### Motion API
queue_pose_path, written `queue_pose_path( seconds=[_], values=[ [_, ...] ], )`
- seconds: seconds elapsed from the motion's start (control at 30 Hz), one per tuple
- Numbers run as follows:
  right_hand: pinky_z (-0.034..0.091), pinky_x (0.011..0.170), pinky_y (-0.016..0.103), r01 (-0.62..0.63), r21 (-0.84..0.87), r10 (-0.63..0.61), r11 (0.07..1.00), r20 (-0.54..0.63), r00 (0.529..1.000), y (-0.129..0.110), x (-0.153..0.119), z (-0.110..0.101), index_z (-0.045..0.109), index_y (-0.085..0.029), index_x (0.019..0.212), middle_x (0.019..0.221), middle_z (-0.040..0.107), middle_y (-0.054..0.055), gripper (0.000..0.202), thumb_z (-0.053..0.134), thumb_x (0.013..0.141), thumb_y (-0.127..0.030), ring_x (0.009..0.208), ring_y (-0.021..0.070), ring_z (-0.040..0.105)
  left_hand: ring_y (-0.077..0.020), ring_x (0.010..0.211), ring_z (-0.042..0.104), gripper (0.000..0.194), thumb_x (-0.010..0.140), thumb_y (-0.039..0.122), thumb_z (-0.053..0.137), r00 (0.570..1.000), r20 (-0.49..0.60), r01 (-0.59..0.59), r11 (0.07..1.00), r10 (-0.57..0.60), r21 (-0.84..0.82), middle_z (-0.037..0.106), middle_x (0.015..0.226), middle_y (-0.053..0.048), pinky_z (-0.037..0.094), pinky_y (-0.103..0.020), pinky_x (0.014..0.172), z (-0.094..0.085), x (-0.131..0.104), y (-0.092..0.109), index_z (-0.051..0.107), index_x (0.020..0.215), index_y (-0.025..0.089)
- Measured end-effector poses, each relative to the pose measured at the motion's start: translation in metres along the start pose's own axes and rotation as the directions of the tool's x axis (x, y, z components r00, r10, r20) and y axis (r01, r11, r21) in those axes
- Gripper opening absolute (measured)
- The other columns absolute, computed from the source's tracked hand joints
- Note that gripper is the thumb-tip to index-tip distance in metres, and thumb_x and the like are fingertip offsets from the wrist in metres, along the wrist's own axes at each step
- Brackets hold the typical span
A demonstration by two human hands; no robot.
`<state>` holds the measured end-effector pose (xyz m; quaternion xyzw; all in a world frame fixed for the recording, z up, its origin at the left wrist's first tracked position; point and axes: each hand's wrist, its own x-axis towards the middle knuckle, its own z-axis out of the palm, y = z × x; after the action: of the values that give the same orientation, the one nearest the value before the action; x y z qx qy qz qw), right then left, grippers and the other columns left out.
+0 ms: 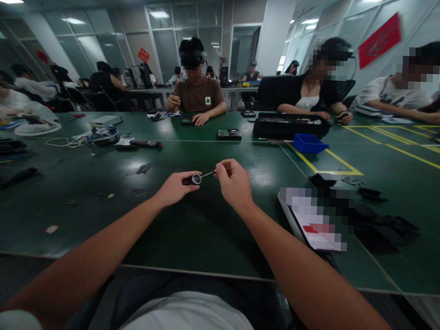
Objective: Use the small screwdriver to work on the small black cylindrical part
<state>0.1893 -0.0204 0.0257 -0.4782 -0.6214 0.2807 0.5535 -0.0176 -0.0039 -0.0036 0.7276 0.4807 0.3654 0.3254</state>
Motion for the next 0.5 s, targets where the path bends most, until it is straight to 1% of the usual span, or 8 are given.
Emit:
queue_pose_path(
  seconds=[0.1, 0.17, 0.27, 0.33, 0.43, 0.5],
  values=[
    [0.045, 0.060, 0.032, -0.008, -0.130, 0.010, 0.991, 0.011, 1.000, -0.0021, 0.0012, -0.0038, 0.063, -0.021, 0.075, 0.061, 0.066, 0.001, 0.034, 0.059, 0.090, -0.051, 0.057, 0.0169, 0.062, -0.0257, 0.111, 0.067, 0.047, 0.078, 0.020, 0.077, 1.000, -0.004, -0.017, 0.999, 0.017, 0.047, 0.074, 0.119, -0.007, 0.044, -0.042, 0.107, -0.0014, -0.0011, 0.0007, 0.071, 0.125, 0.021],
    [0.042, 0.058, 0.031, 0.004, -0.184, 0.001, 0.983, 0.026, 1.000, -0.0028, 0.0016, -0.0049, 0.063, -0.021, 0.075, 0.056, 0.062, -0.001, 0.034, 0.058, 0.090, -0.051, 0.053, 0.0159, 0.058, -0.0259, 0.112, 0.066, 0.046, 0.078, 0.021, 0.077, 1.000, -0.005, -0.020, 0.998, 0.020, 0.063, 0.073, 0.119, -0.007, 0.043, -0.042, 0.108, -0.0023, -0.0015, 0.0004, 0.071, 0.124, 0.021],
    [0.043, 0.060, 0.030, 0.037, -0.133, -0.029, 0.990, 0.063, 0.998, -0.0023, 0.0015, -0.0045, 0.062, -0.021, 0.087, 0.064, 0.065, -0.001, 0.019, 0.054, 0.092, -0.038, 0.060, 0.0163, 0.061, -0.0253, 0.112, 0.066, 0.045, 0.079, 0.022, 0.076, 1.000, -0.009, -0.016, 0.998, 0.017, 0.060, 0.073, 0.120, -0.006, 0.042, -0.042, 0.108, -0.0026, -0.0013, -0.0019, 0.071, 0.124, 0.022],
    [0.043, 0.063, 0.030, 0.057, -0.105, -0.048, 0.993, 0.089, 0.995, -0.0018, 0.0009, -0.0041, 0.061, -0.022, 0.090, 0.067, 0.065, -0.001, 0.015, 0.050, 0.092, -0.033, 0.064, 0.0169, 0.062, -0.0251, 0.114, 0.065, 0.044, 0.080, 0.023, 0.076, 1.000, -0.002, -0.023, 0.998, 0.023, 0.062, 0.073, 0.121, -0.005, 0.041, -0.042, 0.109, -0.0023, -0.0012, -0.0036, 0.071, 0.124, 0.023],
    [0.040, 0.062, 0.032, 0.088, -0.189, -0.070, 0.978, 0.099, 0.993, -0.0014, 0.0001, -0.0045, 0.062, -0.023, 0.083, 0.062, 0.061, -0.001, 0.028, 0.046, 0.096, -0.041, 0.062, 0.0181, 0.060, -0.0252, 0.119, 0.063, 0.044, 0.080, 0.023, 0.076, 0.999, 0.019, -0.040, 0.997, 0.039, 0.073, 0.071, 0.125, -0.005, 0.039, -0.042, 0.111, -0.0016, -0.0021, -0.0035, 0.071, 0.123, 0.024],
    [0.040, 0.063, 0.033, 0.109, -0.245, -0.094, 0.964, 0.071, 0.993, -0.0004, -0.0003, -0.0043, 0.064, -0.022, 0.084, 0.066, 0.063, 0.001, 0.033, 0.044, 0.098, -0.045, 0.064, 0.0190, 0.059, -0.0255, 0.121, 0.062, 0.044, 0.080, 0.022, 0.075, 0.999, 0.030, -0.039, 0.996, 0.036, 0.079, 0.071, 0.125, -0.005, 0.038, -0.043, 0.113, -0.0012, -0.0030, -0.0018, 0.071, 0.123, 0.024]
  ],
)
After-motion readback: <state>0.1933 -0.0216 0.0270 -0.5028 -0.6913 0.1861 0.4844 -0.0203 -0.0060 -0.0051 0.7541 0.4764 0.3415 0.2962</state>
